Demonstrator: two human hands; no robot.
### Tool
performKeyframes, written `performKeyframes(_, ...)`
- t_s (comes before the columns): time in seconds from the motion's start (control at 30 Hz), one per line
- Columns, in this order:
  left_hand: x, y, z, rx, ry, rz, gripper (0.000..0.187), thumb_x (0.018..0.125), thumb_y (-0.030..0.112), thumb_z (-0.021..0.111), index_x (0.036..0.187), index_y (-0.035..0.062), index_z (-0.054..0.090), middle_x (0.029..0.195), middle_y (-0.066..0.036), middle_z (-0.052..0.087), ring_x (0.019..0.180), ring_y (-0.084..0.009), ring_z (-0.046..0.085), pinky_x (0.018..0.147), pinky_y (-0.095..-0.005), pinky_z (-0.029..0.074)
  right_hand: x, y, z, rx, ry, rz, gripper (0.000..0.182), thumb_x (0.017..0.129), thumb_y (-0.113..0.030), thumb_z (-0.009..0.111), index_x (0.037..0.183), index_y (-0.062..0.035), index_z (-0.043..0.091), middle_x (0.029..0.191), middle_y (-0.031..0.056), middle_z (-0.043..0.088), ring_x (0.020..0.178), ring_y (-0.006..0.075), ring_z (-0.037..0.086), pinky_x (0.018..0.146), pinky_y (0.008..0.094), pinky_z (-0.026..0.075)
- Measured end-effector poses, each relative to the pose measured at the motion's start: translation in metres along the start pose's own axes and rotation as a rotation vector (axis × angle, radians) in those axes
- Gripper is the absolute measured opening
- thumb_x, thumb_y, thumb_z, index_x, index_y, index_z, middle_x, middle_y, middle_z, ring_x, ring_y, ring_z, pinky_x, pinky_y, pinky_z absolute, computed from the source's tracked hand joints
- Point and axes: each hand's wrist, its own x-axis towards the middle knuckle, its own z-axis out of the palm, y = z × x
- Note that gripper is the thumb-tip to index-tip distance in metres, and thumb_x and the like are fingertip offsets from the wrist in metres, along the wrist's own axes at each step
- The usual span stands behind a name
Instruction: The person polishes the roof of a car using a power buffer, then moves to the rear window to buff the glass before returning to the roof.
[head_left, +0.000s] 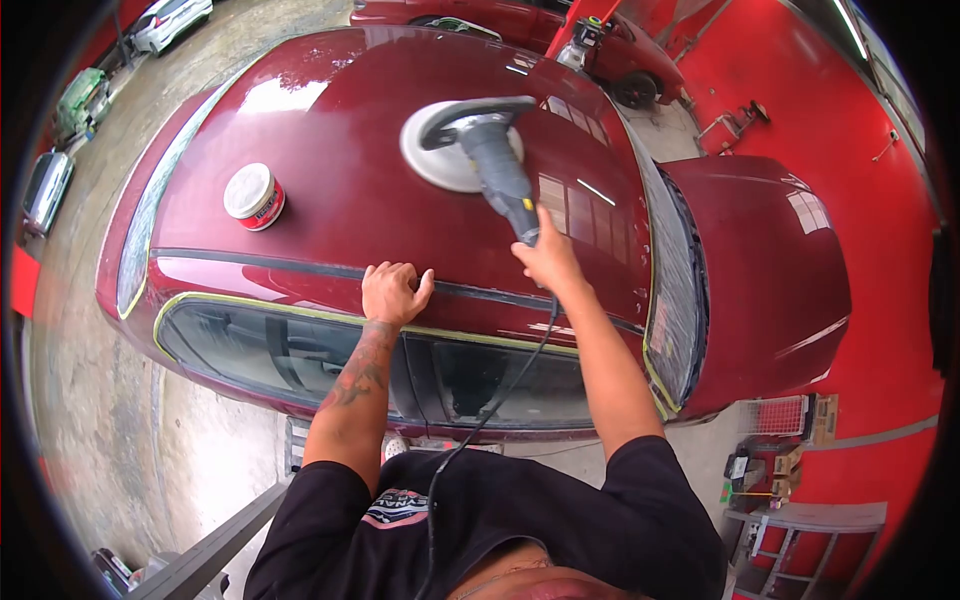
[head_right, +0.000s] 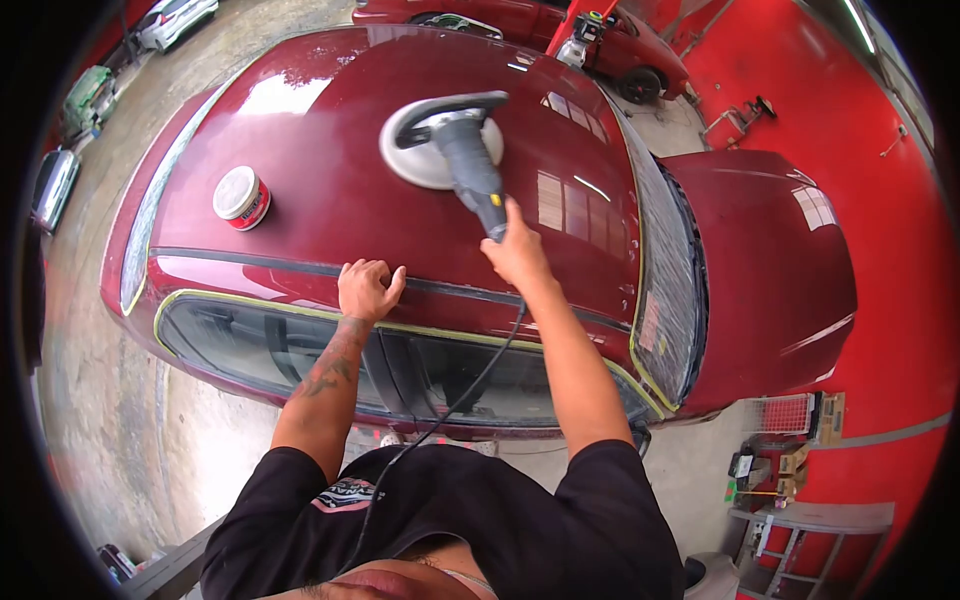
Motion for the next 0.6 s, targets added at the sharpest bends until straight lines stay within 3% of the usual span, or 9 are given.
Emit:
performKeyframes(0.07, 0.000, 0.001, -0.001, -0.018, 0.025, 0.014, 0.042, 0.086, 0.038, 0.074, 0.059, 0.0113, 0.057, 0.060, -0.004, 0.059, 0.068, -0.0271, 0.061, 0.071, -0.0427, 0.045, 0.002, 0.037, -0.017, 0.026, 0.081, 0.033, 0.083, 0.083, -0.017, 0.071, 0.158, -0.0164, 0.034, 0.103, 0.0274, 0.073, 0.075, 0.0339, 0.077, 0.062, 0.0435, 0.063)
performKeyframes(0.2, 0.000, 0.000, 0.001, -0.009, 0.048, 0.024, 0.042, 0.086, 0.038, 0.074, 0.059, 0.0114, 0.057, 0.060, -0.003, 0.059, 0.069, -0.0265, 0.061, 0.072, -0.0427, 0.046, -0.014, 0.092, -0.057, 0.109, 0.157, 0.161, 0.074, 0.083, -0.014, 0.073, 0.150, -0.0117, 0.041, 0.092, 0.0172, 0.072, 0.062, 0.0217, 0.072, 0.056, 0.0367, 0.061)
performKeyframes(0.37, 0.000, 0.002, -0.001, -0.004, 0.017, 0.013, 0.041, 0.087, 0.038, 0.073, 0.059, 0.0112, 0.058, 0.060, -0.003, 0.060, 0.070, -0.0269, 0.061, 0.072, -0.0427, 0.046, -0.053, 0.157, -0.093, 0.294, 0.336, 0.223, 0.066, 0.085, -0.002, 0.069, 0.145, -0.0078, 0.042, 0.086, 0.0128, 0.066, 0.054, 0.0193, 0.065, 0.049, 0.0371, 0.056)
performKeyframes(0.5, 0.001, 0.003, -0.002, 0.017, -0.027, 0.003, 0.042, 0.087, 0.041, 0.072, 0.059, 0.0125, 0.061, 0.061, -0.004, 0.062, 0.070, -0.0261, 0.063, 0.073, -0.0422, 0.046, -0.077, 0.180, -0.098, 0.363, 0.383, 0.257, 0.046, 0.086, -0.002, 0.069, 0.125, -0.0052, 0.045, 0.078, 0.0108, 0.062, 0.053, 0.0188, 0.064, 0.043, 0.0370, 0.054)
performKeyframes(0.6, 0.000, 0.002, 0.001, 0.010, -0.007, 0.008, 0.043, 0.087, 0.041, 0.072, 0.058, 0.0125, 0.060, 0.060, -0.004, 0.062, 0.069, -0.0261, 0.062, 0.072, -0.0423, 0.045, -0.087, 0.175, -0.093, 0.344, 0.379, 0.285, 0.055, 0.086, -0.002, 0.070, 0.134, -0.0056, 0.044, 0.080, 0.0111, 0.063, 0.054, 0.0186, 0.064, 0.046, 0.0361, 0.055)
